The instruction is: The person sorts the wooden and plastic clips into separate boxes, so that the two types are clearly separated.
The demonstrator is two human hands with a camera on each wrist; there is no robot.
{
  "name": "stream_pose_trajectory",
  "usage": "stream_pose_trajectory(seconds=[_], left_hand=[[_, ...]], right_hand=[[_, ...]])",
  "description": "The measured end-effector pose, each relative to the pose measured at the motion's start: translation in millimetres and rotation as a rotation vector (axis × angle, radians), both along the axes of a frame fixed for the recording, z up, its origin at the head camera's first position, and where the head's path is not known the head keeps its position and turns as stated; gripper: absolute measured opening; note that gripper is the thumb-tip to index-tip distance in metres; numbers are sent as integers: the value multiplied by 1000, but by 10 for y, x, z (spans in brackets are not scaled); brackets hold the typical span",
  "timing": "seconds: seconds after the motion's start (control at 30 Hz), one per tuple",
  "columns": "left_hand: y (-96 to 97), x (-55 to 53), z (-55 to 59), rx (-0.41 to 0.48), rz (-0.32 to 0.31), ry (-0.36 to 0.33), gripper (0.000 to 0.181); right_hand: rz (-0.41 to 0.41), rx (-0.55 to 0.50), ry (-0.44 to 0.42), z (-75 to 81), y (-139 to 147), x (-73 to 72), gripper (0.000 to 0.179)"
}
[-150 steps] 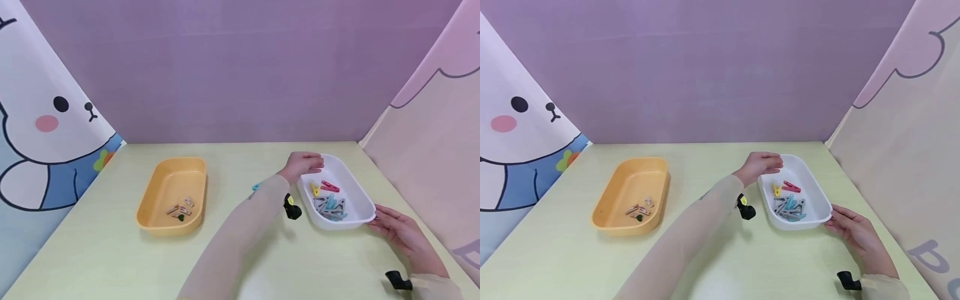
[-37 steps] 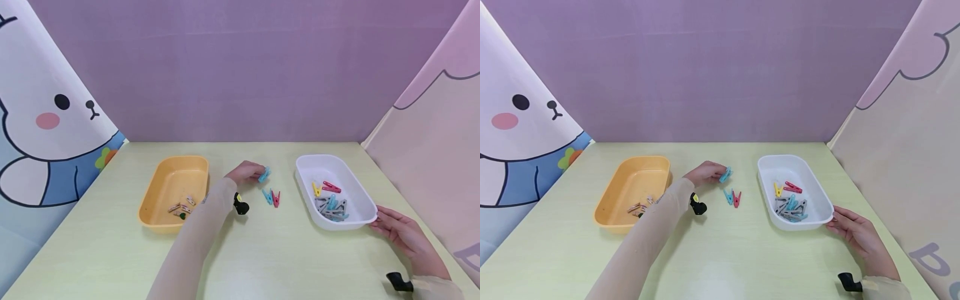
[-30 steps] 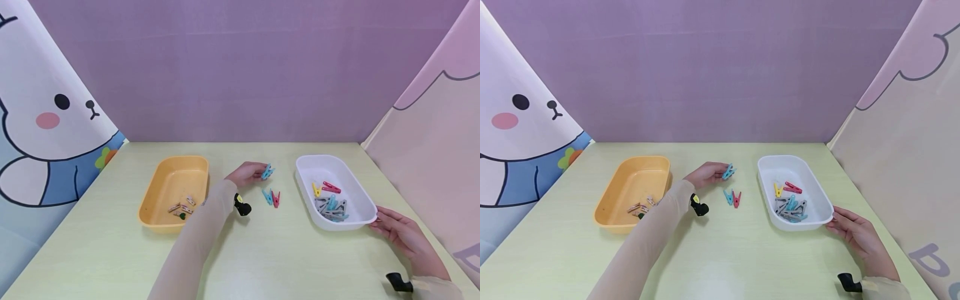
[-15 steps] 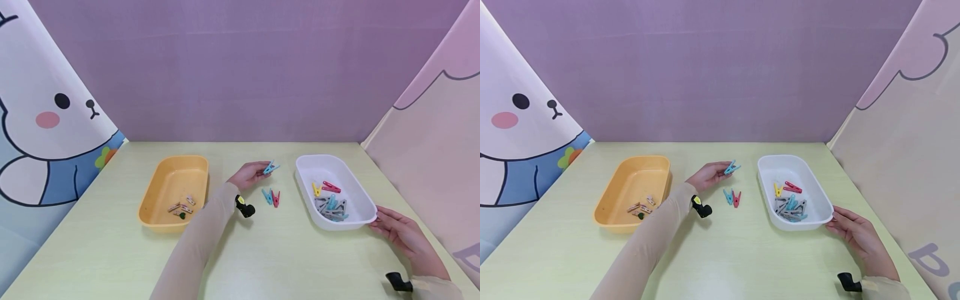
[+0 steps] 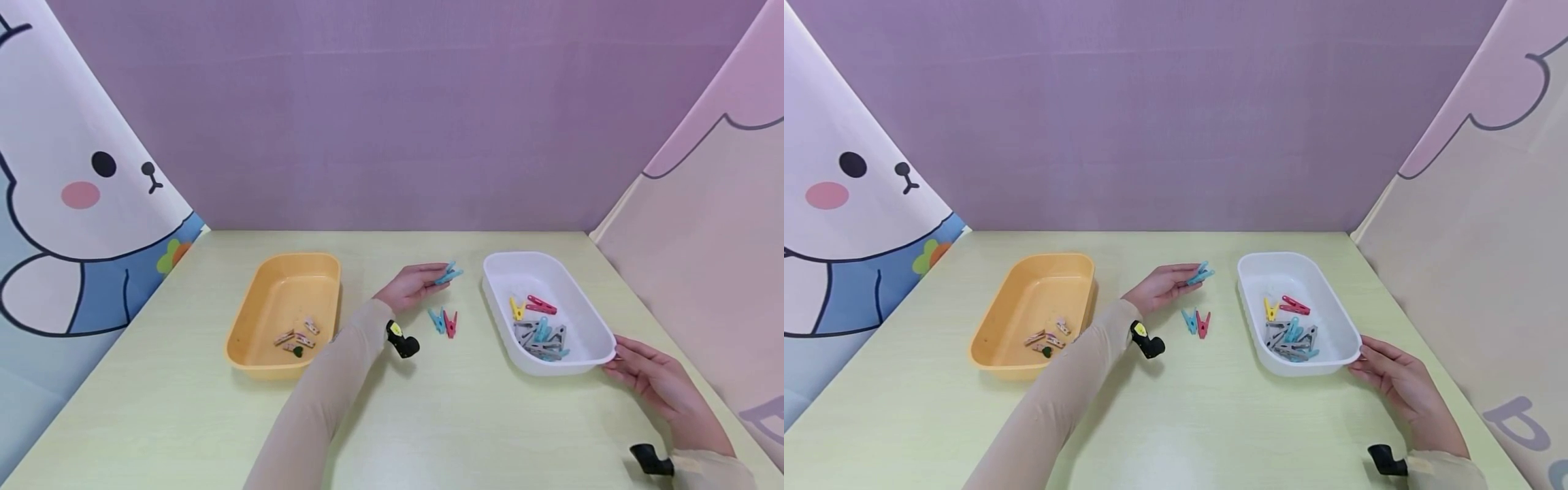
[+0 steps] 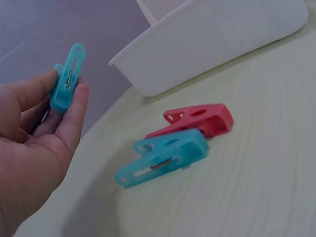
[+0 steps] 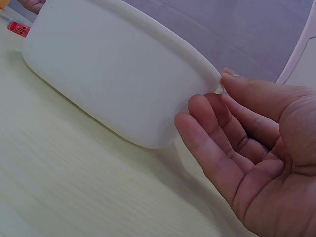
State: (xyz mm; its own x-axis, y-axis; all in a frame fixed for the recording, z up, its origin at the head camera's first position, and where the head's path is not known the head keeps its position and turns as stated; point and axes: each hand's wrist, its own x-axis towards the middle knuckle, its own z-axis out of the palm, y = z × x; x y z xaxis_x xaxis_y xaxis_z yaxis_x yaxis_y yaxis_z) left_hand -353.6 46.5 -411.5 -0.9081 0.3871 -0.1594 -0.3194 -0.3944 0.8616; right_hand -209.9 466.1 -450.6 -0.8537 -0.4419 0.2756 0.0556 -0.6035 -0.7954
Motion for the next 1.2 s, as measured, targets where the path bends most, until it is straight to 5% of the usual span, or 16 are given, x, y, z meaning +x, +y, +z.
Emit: stream_pose_trajectory(seconds=[1.2], left_hand=[[530,165,374,-14,-84,60,37]], right_hand=[[-22,5,-2,7,-16,15,45]])
